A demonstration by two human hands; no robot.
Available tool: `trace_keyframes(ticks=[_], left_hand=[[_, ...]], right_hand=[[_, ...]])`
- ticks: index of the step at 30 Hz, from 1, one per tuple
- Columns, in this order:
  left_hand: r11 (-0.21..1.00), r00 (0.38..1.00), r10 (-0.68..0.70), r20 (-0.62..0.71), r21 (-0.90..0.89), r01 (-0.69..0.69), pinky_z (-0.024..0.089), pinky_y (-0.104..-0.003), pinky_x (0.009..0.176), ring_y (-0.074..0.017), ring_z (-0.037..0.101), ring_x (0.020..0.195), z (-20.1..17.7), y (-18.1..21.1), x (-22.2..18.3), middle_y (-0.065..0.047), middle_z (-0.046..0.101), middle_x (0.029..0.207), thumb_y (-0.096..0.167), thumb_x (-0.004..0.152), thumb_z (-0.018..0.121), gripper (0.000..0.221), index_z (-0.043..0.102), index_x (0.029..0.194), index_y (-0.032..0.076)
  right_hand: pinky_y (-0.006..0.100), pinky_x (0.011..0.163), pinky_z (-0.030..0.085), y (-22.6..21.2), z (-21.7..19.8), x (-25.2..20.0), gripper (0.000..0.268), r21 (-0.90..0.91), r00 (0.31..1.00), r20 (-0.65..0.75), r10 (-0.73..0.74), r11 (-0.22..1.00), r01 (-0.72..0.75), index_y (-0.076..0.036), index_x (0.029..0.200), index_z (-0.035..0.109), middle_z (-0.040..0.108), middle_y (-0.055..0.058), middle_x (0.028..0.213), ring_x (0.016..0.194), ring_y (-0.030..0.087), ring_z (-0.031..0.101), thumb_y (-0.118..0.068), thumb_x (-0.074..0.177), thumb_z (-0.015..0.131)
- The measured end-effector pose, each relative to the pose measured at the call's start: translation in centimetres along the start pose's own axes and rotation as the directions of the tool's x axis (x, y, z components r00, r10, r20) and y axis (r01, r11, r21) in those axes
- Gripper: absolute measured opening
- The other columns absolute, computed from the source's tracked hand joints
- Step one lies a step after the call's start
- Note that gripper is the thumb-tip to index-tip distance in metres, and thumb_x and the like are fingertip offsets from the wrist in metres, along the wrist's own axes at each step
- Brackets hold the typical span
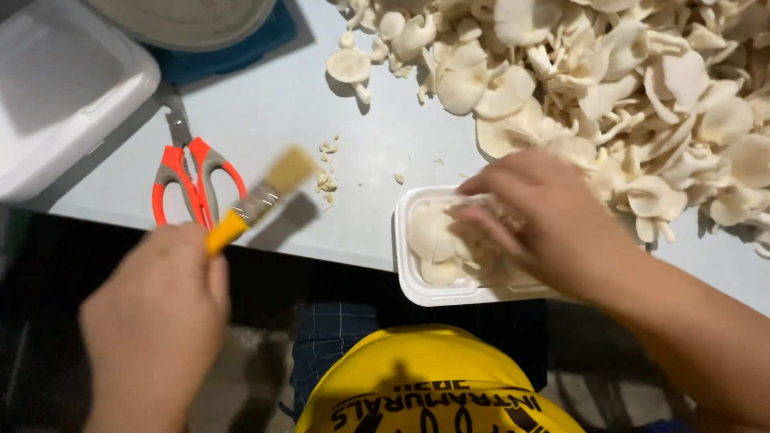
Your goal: The person cleans oyster mushrooms by brushing each piece with a paintbrush and placing them into a white plastic container. The person handles the mushrooms one at a time, brushing off debris and arranging them in the container.
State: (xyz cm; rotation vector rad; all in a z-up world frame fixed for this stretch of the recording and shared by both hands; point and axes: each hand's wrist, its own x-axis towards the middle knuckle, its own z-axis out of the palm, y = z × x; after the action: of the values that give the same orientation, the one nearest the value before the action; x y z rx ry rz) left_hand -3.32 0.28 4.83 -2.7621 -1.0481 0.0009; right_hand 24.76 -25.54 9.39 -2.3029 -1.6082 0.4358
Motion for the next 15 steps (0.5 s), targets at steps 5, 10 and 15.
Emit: trace_keyframes(ticks=[5,10,15], left_hand=[[0.981,0.972,-0.137,0.193,-0.114,0.160,0.051,-0.055,0.067,-0.0360,0.068,0.096,0.3,0.3,-0.5,-0.007,0.065,0.103,0.035,0.095,0.054,0.018,0.064,0.101,0.021],[0.846,0.979,0.004,0.202,-0.523,0.105,0.041,-0.045,0.065,-0.0341,0.054,0.070,3.8,1.2,-3.4,-0.010,0.056,0.081,0.033,0.097,0.057,0.022,0.058,0.093,0.012],[0.863,0.994,0.101,0.031,-0.501,-0.072,0.037,-0.040,0.060,-0.0299,0.045,0.058,5.6,1.7,-3.5,-0.006,0.052,0.070,0.031,0.101,0.059,0.020,0.060,0.088,0.016]], right_hand=[[0.033,0.071,0.045,2.7,-2.3,-9.0,0.016,-0.047,0.786,-0.288,0.546,0.812,-0.582,-0.017,0.111,0.072,0.073,-0.002,0.088,0.069,0.019,0.059,-0.026,0.099,0.066],[0.030,0.079,0.054,3.9,1.4,-11.7,0.031,0.202,0.714,-0.168,0.680,0.732,-0.650,-0.016,0.112,0.076,0.077,0.002,0.097,0.079,0.016,0.071,-0.034,0.087,0.072],[0.032,0.068,0.049,4.3,2.2,-11.0,0.023,0.274,0.768,-0.158,0.620,0.775,-0.569,-0.016,0.101,0.074,0.072,0.000,0.090,0.076,0.016,0.067,-0.035,0.088,0.070]])
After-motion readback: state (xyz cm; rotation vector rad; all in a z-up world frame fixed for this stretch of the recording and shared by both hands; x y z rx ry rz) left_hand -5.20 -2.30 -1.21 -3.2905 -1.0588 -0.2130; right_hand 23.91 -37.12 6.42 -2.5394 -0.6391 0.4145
